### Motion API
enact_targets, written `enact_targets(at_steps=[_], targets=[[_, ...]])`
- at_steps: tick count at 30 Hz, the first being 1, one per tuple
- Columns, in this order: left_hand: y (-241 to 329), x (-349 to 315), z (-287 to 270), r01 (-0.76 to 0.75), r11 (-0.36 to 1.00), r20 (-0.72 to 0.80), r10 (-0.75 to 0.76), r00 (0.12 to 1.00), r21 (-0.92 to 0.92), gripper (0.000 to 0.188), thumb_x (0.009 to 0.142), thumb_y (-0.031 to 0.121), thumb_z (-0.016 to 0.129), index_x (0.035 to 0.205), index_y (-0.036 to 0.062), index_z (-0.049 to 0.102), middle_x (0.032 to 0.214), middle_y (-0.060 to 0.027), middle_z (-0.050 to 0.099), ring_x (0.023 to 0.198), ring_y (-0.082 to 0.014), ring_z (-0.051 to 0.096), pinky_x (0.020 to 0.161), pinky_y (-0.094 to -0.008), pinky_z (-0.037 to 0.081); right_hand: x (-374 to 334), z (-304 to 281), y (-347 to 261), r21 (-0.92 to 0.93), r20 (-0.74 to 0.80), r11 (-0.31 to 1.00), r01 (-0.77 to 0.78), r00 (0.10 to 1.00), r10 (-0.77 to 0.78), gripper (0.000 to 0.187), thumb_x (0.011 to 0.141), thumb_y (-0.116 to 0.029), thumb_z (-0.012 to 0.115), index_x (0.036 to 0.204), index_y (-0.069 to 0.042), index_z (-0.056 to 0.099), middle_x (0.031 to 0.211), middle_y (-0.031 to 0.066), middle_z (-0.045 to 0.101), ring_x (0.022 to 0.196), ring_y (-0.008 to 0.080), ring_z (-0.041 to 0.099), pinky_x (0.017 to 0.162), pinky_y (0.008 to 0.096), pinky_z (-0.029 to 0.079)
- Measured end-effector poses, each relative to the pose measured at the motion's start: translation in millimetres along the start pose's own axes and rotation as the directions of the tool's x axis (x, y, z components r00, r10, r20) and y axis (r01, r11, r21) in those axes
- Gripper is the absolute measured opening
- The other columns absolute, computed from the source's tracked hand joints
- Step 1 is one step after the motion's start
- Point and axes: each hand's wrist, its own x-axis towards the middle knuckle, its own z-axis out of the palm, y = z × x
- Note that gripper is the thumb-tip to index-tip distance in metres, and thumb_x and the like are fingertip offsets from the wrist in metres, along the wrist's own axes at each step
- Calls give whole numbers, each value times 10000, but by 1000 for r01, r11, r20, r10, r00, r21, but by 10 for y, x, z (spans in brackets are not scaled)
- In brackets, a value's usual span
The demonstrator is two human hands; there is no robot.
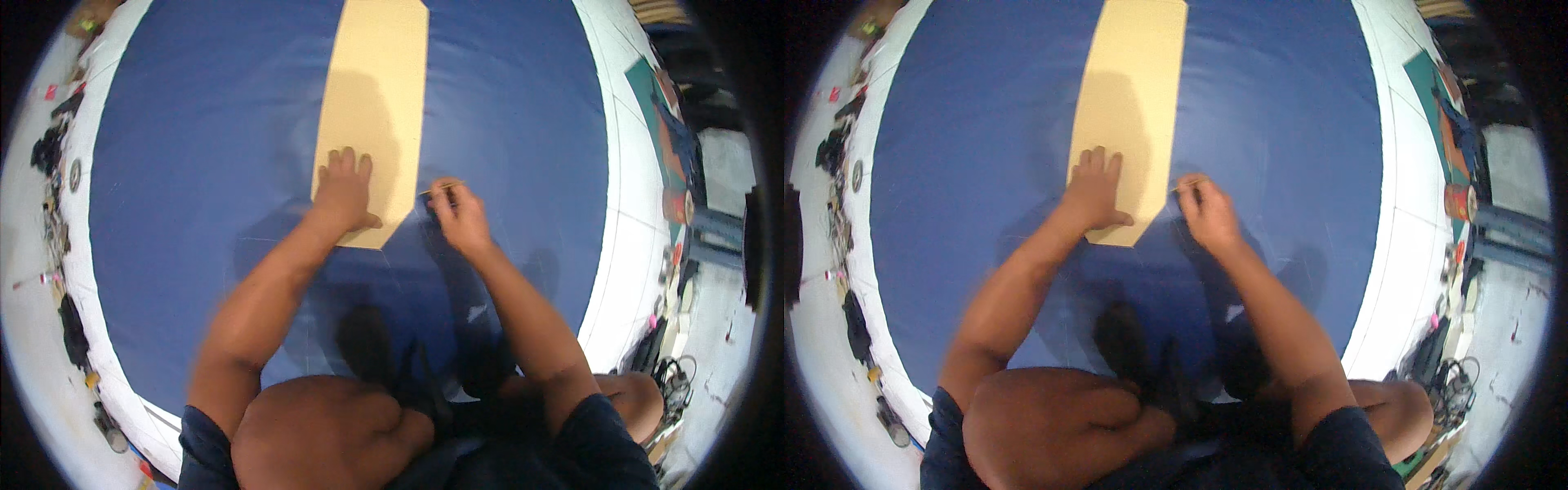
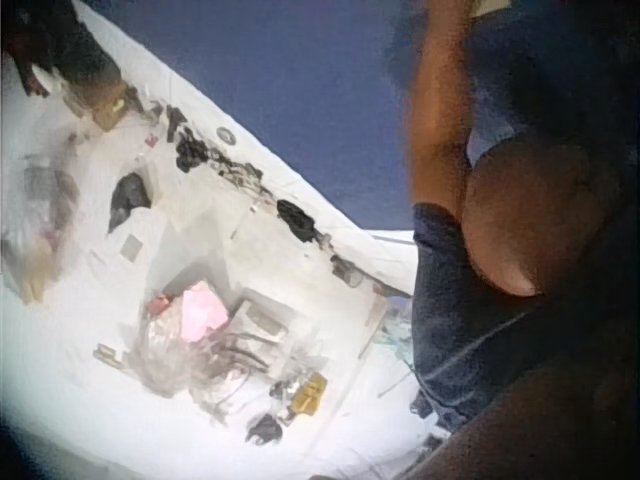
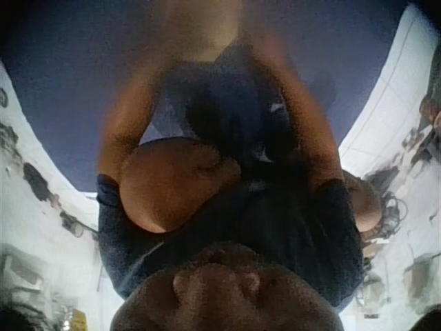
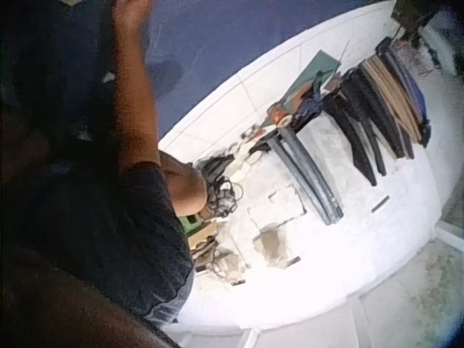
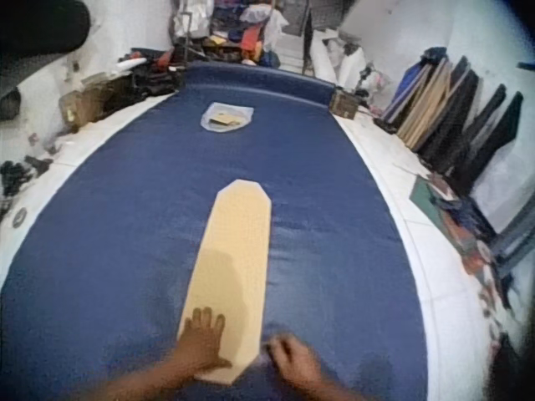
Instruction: The person traces a cardboard template onto blue material using a white pencil, repeating the process to create a pattern.
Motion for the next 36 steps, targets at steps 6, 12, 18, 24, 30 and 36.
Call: enact_targets(at_steps=[6, 12, 18, 24, 30, 36], targets=[[18, -83, 397, 2, 977, -249, -56, 967, -213, 1041, 778, 483, 811, 1596, 61, 325, 1652, -261, 233, 1556, -473, 162, 1256, -588, 179, 416, 204, -480, 155, 71, 987, 37, 996, -48, 252, 1050, -205, 625, 1124, 28, 688, 1023, 92, 727, 946, 152, 695, 796, 308, 560], [5, 0, 684, -156, 808, -374, -85, 924, -569, 756, 902, 393, 660, 1533, 38, 441, 1575, -197, 429, 1509, -453, 293, 1255, -603, 168, 843, 761, -1183, 70, 476, 877, 475, 757, -447, 184, 964, -151, 631, 1049, -15, 720, 1002, 160, 735, 957, 329, 704, 914, 425, 535], [103, 12, 821, -171, 786, -438, -137, 889, -593, 710, 939, 416, 617, 1513, 27, 463, 1538, -172, 484, 1479, -428, 353, 1228, -618, 198, 952, 1091, -1038, 9, 605, 814, 580, 645, -466, 180, 929, -167, 642, 1044, -50, 716, 931, 152, 706, 922, 365, 651, 898, 466, 496], [111, 33, 922, -168, 845, -413, -67, 908, -508, 706, 938, 409, 626, 1508, 26, 464, 1549, -187, 461, 1470, -417, 362, 1211, -618, 225, 976, 1119, -951, -30, 613, 813, 581, 653, -444, 182, 894, -147, 681, 1050, -63, 720, 938, 126, 695, 948, 348, 628, 933, 453, 481], [93, 12, 945, -181, 877, -380, -2, 925, -445, 702, 937, 403, 636, 1503, 25, 464, 1559, -202, 438, 1462, -406, 371, 1194, -619, 252, 982, 1085, -969, -8, 610, 820, 572, 653, -449, 165, 880, -113, 692, 1037, -72, 725, 995, 109, 714, 985, 329, 640, 978, 460, 470], [71, -21, 988, -186, 902, -350, 42, 936, -390, 698, 936, 396, 645, 1498, 24, 465, 1570, -217, 415, 1453, -395, 380, 1176, -620, 280, 1034, 1104, -1014, 8, 648, 792, 611, 600, -469, 146, 887, -119, 700, 1025, -71, 707, 992, 82, 721, 1036, 320, 636, 1006, 463, 457]])
